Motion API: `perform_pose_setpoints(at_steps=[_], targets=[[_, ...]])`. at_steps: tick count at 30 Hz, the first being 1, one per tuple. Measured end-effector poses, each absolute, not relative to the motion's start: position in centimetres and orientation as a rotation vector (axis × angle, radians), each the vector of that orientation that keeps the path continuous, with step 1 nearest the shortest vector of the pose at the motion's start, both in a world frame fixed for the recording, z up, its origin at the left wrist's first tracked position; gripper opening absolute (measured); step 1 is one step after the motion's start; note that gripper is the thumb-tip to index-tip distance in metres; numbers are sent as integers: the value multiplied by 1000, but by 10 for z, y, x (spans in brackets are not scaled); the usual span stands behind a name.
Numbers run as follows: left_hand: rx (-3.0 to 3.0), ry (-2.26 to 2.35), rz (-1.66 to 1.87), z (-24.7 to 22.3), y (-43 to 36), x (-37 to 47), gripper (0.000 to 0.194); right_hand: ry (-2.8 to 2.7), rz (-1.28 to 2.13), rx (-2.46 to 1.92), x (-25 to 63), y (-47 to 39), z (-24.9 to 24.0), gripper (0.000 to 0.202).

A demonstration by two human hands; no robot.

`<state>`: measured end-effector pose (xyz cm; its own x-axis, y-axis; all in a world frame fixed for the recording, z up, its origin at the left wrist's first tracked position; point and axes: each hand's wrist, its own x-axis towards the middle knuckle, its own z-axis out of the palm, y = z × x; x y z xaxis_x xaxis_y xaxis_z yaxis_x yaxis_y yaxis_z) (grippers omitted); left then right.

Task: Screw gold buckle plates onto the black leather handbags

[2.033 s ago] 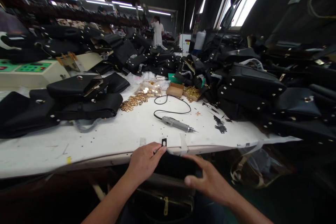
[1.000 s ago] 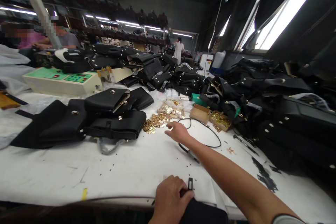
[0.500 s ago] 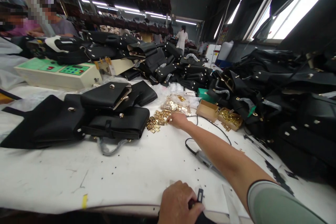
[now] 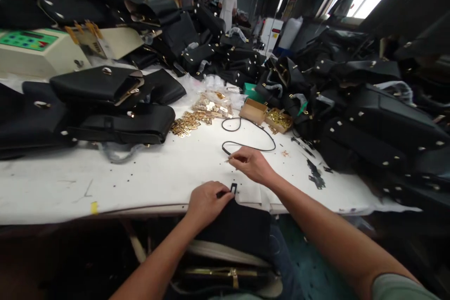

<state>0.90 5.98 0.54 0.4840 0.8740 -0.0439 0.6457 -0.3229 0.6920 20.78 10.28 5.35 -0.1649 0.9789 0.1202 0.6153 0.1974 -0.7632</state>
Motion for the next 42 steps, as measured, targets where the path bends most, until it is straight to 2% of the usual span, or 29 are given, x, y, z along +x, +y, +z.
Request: perform_pose_setpoints(at_steps=[6,10,21,30,42], targets=[[2055,1367,441,10,49,19,26,-1482,976,-1603,239,33,20,21],[2018,1444,406,15,44,28,28,-1378,1156,-1582,242,31,16,22],[1979,1557,389,27,44,47,29,-1276,1350,-1470,231,43,3,20],[1852,1602,441,12,43,46,31,-1261,1390,-1481,233,42,-3,22],[1817,1617,396,20,44,46,29,-1283,1415,-1421,232,34,8,28]])
